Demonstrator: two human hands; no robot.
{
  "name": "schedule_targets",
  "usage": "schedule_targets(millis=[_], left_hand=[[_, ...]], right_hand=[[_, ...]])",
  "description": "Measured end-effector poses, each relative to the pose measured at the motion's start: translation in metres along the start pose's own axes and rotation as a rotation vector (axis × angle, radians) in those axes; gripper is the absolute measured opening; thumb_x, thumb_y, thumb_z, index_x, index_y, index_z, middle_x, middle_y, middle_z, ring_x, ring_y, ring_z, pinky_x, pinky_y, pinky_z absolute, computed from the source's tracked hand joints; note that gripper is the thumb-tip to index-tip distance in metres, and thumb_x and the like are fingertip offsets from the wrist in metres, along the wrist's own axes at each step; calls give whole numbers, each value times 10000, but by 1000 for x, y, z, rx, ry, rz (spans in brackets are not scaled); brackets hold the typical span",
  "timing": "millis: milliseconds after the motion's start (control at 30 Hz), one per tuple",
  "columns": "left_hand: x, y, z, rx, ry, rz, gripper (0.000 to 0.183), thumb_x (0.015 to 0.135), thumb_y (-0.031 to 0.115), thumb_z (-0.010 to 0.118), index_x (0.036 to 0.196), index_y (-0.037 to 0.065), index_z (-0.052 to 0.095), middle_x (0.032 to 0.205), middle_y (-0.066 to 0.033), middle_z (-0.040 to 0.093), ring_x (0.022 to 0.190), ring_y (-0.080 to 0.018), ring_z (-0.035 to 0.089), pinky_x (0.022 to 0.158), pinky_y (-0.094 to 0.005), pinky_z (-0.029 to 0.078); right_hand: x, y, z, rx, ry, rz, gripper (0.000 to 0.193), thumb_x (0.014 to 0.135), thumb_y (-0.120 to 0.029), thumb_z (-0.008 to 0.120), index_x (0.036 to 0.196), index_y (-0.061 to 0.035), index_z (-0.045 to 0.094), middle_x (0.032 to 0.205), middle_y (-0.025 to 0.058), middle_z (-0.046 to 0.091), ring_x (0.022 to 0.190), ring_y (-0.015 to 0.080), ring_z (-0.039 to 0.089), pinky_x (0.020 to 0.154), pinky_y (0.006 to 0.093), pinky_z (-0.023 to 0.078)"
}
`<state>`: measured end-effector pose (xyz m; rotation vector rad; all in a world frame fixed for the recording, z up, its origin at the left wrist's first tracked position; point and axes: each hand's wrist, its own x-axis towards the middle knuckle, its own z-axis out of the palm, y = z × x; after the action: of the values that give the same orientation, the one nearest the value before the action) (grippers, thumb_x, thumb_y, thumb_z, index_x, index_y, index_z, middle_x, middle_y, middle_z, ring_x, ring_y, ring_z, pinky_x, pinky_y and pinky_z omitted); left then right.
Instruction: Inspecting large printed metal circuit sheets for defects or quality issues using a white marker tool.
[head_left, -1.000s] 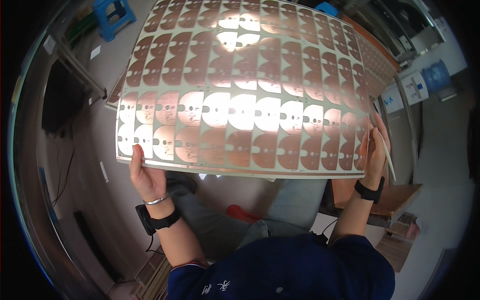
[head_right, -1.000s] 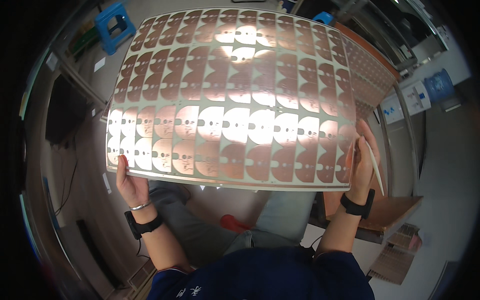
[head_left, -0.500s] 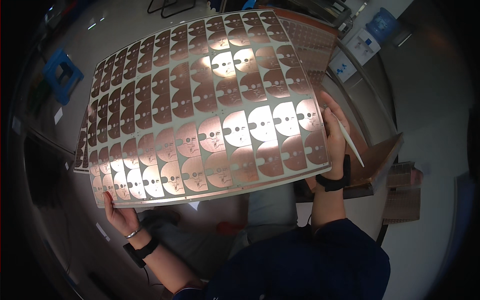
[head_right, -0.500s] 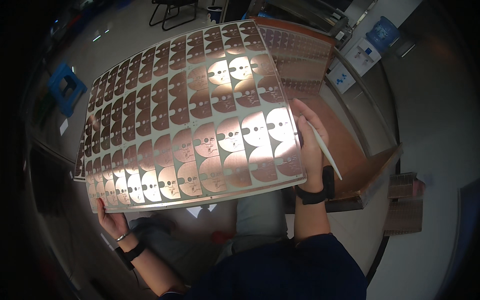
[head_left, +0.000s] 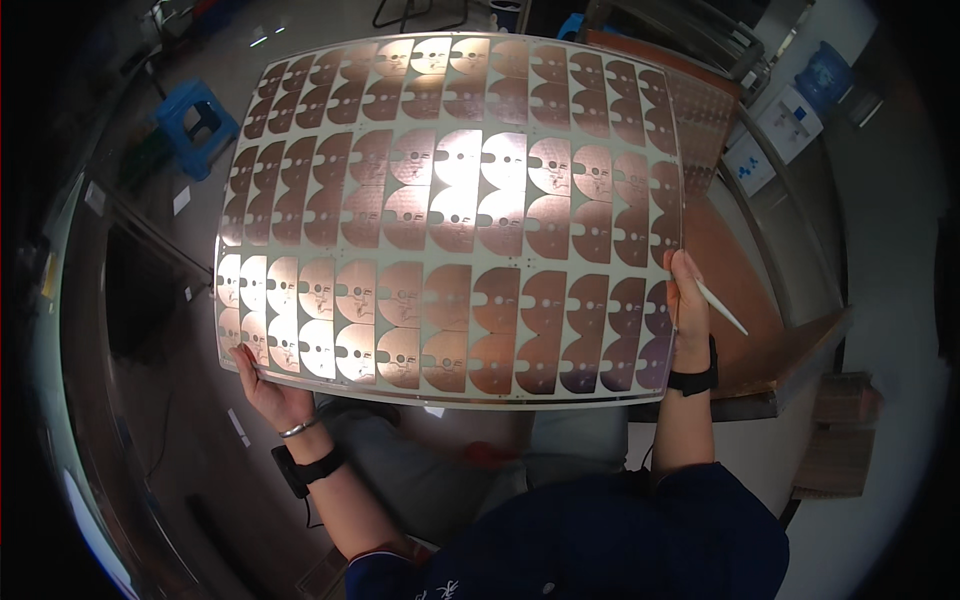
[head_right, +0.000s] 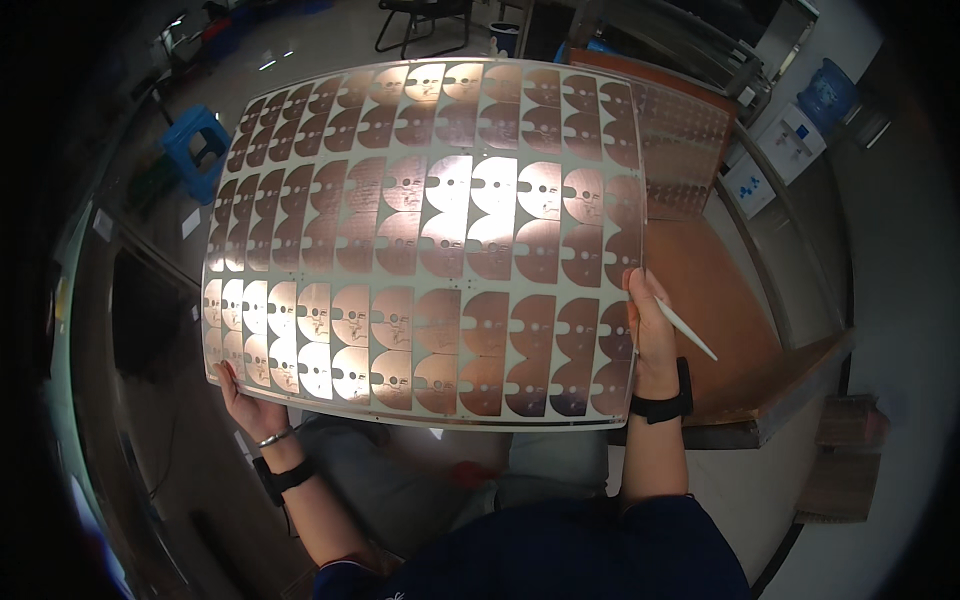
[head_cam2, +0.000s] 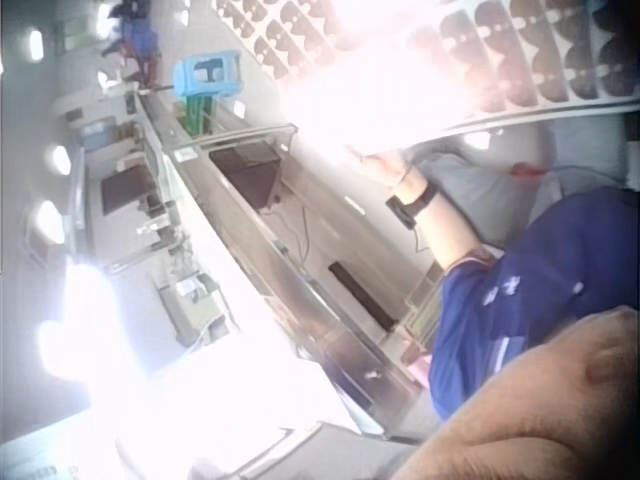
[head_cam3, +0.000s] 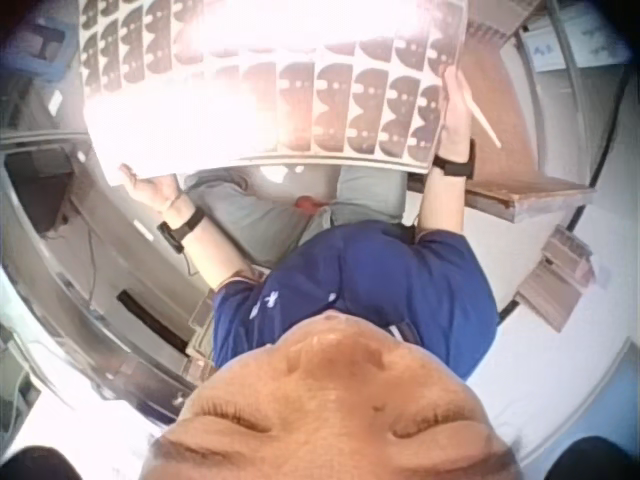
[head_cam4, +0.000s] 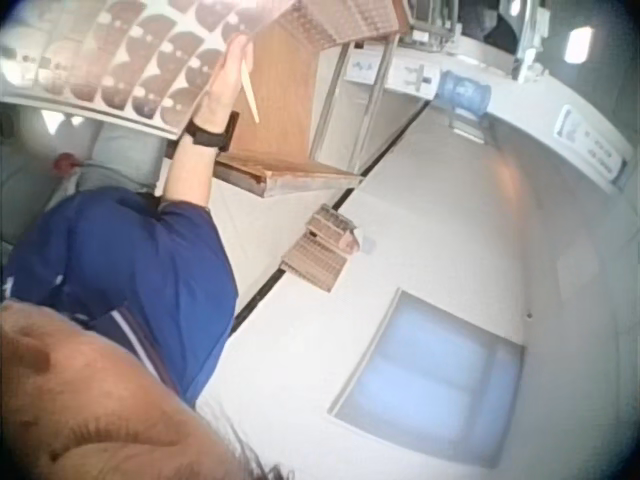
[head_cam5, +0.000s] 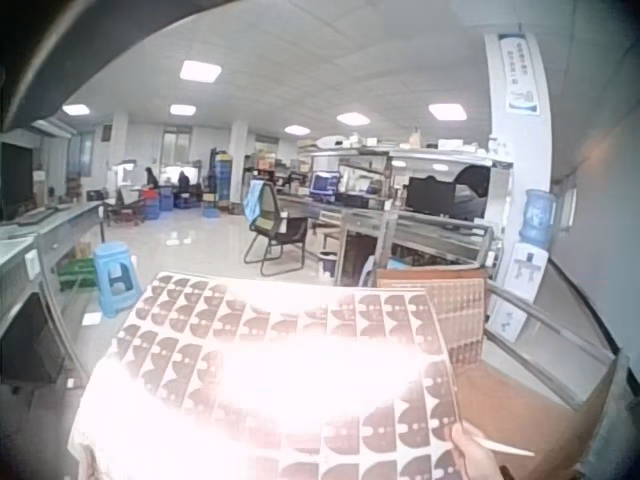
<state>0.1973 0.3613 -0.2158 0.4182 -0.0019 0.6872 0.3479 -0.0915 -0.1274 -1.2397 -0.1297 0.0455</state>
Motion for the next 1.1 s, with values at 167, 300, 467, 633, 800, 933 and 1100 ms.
schedule_targets(millis=[167,300,467,633,800,933,1100], left_hand=[[-37,-30,78,-98,-128,33,628,911,378,471,1383,56,211,1434,-129,260,1268,-259,341,1076,-409,250],[-98,-83,115,52,-22,-104,503,924,231,483,1355,77,274,1377,-96,347,1267,-229,342,1050,-389,302],[-89,-52,102,155,25,-63,393,921,147,485,1287,77,357,1149,-48,528,1083,-173,510,943,-356,430],[-90,-18,87,158,35,-66,219,946,186,434,1095,37,494,1029,-68,612,920,-186,610,792,-340,525],[-90,-4,86,314,84,-168,360,931,186,462,1252,36,399,1094,-73,568,931,-158,599,768,-281,525],[-77,-15,79,330,85,-207,321,928,167,465,1222,39,439,1061,-54,578,935,-130,585,788,-264,508],[-64,-10,56,387,131,-218,207,919,166,497,1098,62,516,909,5,571,838,-81,564,750,-212,484]], right_hand=[[0,39,0,57,-2,-3,203,930,-245,498,881,-57,556,839,-23,518,789,36,467,709,148,364],[-37,76,64,402,102,164,264,910,-234,531,1123,-78,522,1047,-2,547,994,116,512,894,278,403],[-44,70,56,607,-272,272,464,904,-345,504,1285,-96,415,1292,71,472,1181,235,455,979,409,379],[17,63,-24,-622,-177,-546,455,950,-316,368,1327,-61,377,1326,112,429,1208,221,422,1028,399,330],[26,12,25,330,-256,49,448,949,-290,364,1322,-42,378,1324,109,430,1209,204,422,1028,372,335],[21,-6,42,361,-245,125,443,949,-269,360,1318,-26,379,1323,107,431,1209,191,422,1029,350,339],[14,-8,60,337,-192,92,417,947,-207,342,1306,1,388,1298,101,458,1190,164,443,1017,296,354]])
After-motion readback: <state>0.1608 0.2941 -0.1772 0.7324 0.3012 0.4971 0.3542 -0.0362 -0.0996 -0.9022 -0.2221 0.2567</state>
